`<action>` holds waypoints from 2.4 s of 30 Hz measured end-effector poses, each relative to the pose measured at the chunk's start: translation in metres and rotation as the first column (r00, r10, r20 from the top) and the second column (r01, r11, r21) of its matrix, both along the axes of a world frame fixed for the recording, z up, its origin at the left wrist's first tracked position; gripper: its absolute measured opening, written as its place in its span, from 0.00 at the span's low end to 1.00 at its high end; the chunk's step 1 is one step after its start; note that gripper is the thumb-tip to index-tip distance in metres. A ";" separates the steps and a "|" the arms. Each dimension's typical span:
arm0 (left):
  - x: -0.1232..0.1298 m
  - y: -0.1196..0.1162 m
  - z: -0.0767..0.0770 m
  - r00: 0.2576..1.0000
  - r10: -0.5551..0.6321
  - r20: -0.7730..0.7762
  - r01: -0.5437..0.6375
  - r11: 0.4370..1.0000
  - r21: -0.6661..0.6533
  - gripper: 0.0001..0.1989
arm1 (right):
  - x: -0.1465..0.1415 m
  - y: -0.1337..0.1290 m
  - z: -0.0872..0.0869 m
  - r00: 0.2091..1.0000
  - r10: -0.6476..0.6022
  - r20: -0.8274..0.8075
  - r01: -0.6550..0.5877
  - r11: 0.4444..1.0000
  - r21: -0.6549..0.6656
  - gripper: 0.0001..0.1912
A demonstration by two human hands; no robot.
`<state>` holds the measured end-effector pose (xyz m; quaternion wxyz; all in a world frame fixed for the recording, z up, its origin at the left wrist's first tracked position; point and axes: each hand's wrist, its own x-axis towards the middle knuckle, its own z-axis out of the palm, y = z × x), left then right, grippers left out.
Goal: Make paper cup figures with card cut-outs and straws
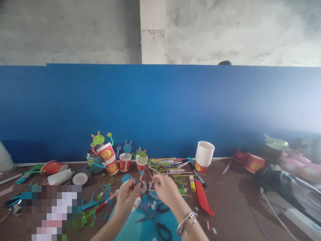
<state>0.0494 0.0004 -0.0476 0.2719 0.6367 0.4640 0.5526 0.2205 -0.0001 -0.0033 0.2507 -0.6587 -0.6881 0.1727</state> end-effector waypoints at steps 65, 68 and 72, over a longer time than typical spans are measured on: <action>0.003 0.001 -0.003 0.936 0.046 -0.349 -0.004 0.993 0.120 0.07 | -0.019 0.005 -0.016 0.903 0.232 -0.361 -0.217 0.973 0.083 0.05; -0.001 -0.003 0.001 0.923 0.090 -0.374 -0.036 0.988 0.148 0.05 | -0.018 0.007 -0.014 0.910 0.198 -0.364 -0.160 0.978 0.132 0.04; -0.019 -0.016 0.005 0.828 0.166 -0.535 -0.137 0.986 0.093 0.11 | -0.012 0.012 -0.016 0.906 0.154 -0.395 -0.119 0.987 0.112 0.05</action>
